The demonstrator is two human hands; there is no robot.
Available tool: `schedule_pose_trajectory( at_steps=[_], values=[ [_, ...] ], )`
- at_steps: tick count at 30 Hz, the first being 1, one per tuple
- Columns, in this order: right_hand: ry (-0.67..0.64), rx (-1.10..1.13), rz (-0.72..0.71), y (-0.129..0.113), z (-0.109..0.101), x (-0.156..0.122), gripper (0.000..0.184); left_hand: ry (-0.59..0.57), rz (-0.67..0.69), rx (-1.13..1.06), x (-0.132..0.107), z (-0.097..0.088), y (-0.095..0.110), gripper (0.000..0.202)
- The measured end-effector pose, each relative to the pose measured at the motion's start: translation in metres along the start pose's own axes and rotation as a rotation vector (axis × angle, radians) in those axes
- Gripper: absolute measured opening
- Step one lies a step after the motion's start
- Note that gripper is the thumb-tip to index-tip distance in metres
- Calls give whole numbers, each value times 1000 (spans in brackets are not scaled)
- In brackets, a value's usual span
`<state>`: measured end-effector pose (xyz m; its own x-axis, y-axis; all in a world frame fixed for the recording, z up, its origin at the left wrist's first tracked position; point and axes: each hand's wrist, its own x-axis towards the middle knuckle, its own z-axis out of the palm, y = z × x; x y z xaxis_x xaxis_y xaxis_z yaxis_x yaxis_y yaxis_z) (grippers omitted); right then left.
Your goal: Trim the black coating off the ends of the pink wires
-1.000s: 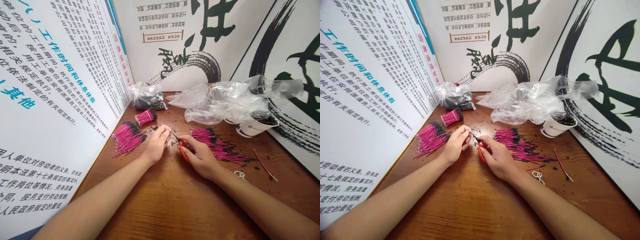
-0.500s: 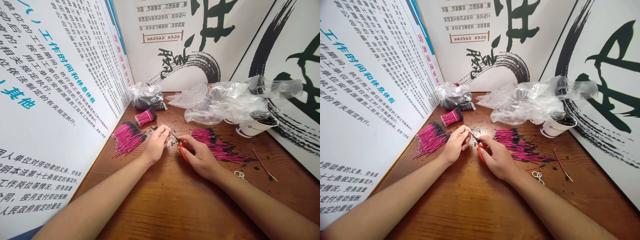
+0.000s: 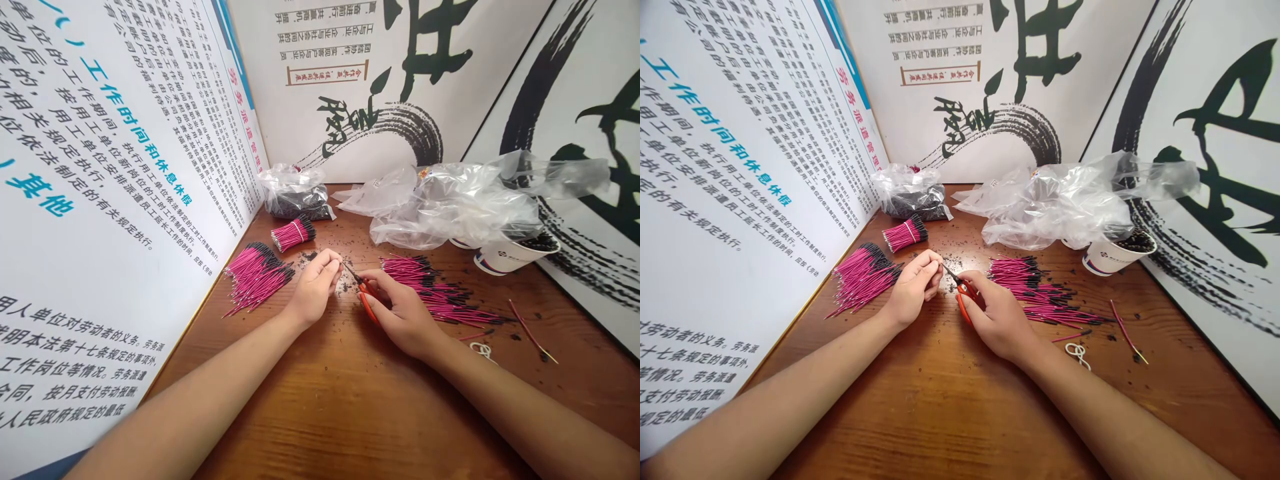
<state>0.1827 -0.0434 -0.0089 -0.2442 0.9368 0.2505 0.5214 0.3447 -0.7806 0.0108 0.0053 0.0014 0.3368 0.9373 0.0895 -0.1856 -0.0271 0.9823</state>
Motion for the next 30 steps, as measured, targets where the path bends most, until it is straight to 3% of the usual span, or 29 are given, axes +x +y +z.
schedule_pose_trajectory(
  at_steps=[30],
  values=[
    [4, -19, -6, -2, -1, -1, 22, 4, -2, 27, -1, -1, 0, 25]
  ],
)
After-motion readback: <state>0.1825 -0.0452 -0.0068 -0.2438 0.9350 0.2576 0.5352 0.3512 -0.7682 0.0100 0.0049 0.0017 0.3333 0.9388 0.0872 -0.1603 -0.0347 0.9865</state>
